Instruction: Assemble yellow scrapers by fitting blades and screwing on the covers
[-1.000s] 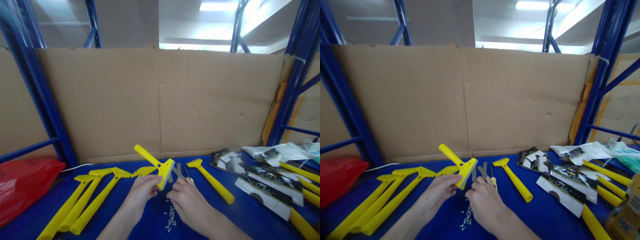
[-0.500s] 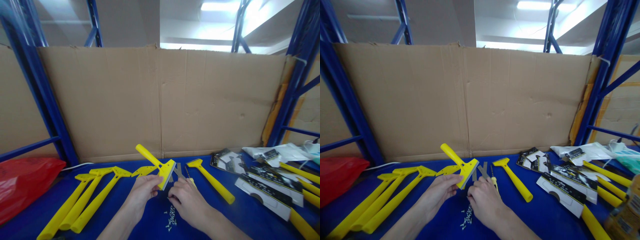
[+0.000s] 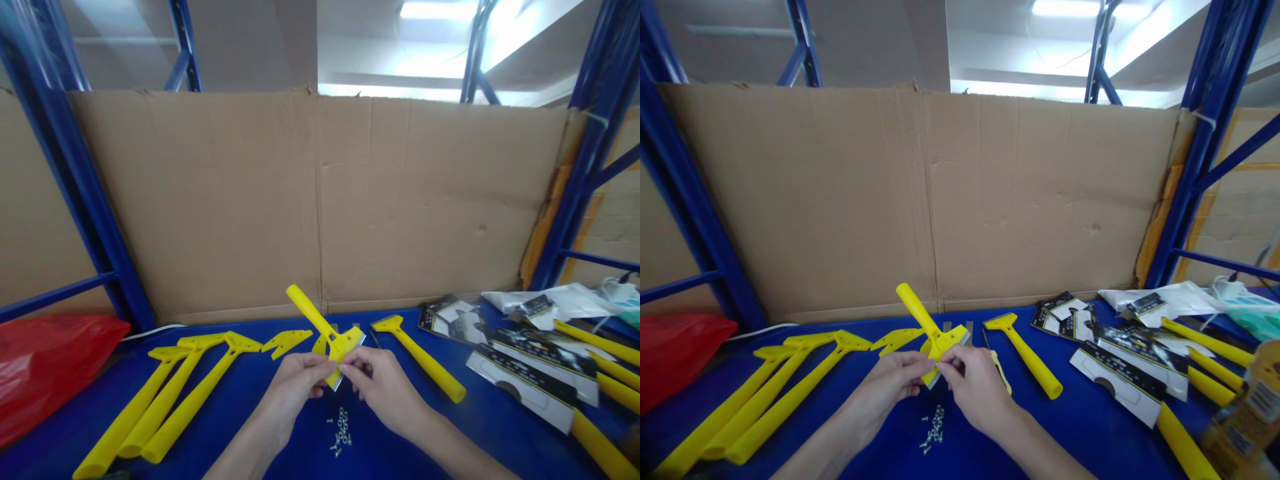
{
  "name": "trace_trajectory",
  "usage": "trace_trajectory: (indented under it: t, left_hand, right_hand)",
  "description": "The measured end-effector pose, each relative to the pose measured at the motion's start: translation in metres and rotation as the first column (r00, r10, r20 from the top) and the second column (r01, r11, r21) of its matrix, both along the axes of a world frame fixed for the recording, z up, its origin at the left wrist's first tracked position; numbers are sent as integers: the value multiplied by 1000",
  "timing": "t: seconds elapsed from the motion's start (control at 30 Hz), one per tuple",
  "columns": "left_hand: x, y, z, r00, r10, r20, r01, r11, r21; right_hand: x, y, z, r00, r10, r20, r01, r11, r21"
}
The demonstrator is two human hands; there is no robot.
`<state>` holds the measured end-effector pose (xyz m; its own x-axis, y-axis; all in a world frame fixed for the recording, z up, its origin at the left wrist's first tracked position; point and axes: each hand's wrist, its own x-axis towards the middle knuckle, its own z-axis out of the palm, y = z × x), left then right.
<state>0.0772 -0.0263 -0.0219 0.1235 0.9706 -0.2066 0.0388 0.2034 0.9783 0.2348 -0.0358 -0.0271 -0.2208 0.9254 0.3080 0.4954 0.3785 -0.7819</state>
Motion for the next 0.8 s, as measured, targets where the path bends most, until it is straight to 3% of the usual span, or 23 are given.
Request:
trace_trajectory:
  t: [0.37,0.8]
  left_hand:
    - [2,-3,1,997,-55,-48,56,998,20]
    - [1,-1,-2,996,-66,-62,72,992,101]
  right_hand:
    - [1,6,-6,986,-9,-164,-22,982,-190]
    - [4,4,3,978,32,-207,-81,968,-237]
